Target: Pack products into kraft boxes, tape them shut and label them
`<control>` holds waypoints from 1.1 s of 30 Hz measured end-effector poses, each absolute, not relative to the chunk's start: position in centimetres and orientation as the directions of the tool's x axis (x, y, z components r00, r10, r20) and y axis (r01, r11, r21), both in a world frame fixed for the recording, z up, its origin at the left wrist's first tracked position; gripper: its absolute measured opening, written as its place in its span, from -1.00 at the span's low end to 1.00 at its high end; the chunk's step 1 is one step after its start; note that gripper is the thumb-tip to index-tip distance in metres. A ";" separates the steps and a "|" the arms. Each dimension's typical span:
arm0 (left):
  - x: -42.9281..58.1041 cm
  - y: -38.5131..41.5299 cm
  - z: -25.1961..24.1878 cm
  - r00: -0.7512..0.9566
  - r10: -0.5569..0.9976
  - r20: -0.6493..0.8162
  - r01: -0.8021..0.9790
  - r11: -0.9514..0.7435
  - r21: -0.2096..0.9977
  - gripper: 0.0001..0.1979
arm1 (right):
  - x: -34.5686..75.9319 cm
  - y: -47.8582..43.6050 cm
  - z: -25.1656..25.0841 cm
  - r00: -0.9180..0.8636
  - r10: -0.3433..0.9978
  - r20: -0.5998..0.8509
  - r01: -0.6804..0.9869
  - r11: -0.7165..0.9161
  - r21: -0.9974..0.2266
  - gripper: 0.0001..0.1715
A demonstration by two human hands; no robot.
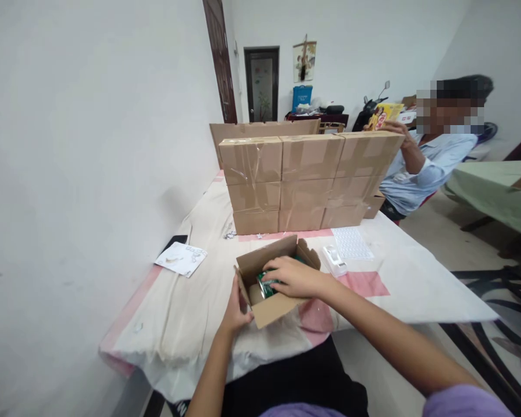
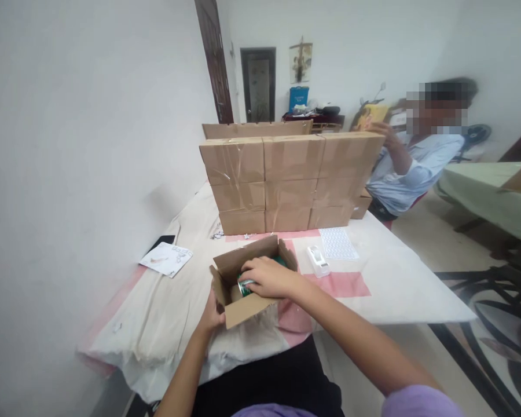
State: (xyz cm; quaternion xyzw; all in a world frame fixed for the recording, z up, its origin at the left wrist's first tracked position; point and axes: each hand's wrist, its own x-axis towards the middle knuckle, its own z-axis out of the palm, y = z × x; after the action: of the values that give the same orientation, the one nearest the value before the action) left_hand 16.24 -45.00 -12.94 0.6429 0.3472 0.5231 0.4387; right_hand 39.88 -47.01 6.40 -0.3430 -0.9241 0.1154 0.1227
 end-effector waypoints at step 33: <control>19.0 -47.9 0.5 0.364 0.855 0.369 0.766 -0.500 0.403 -0.69 | 42.1 -49.3 -5.3 0.337 0.801 0.495 0.446 0.327 -0.833 -0.65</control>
State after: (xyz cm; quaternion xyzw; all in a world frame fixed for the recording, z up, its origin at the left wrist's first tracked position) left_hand 19.00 -47.90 0.47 0.8219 0.4932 0.2733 0.0810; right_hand 42.11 -49.32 -5.26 -0.5607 -0.5561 0.1490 0.5952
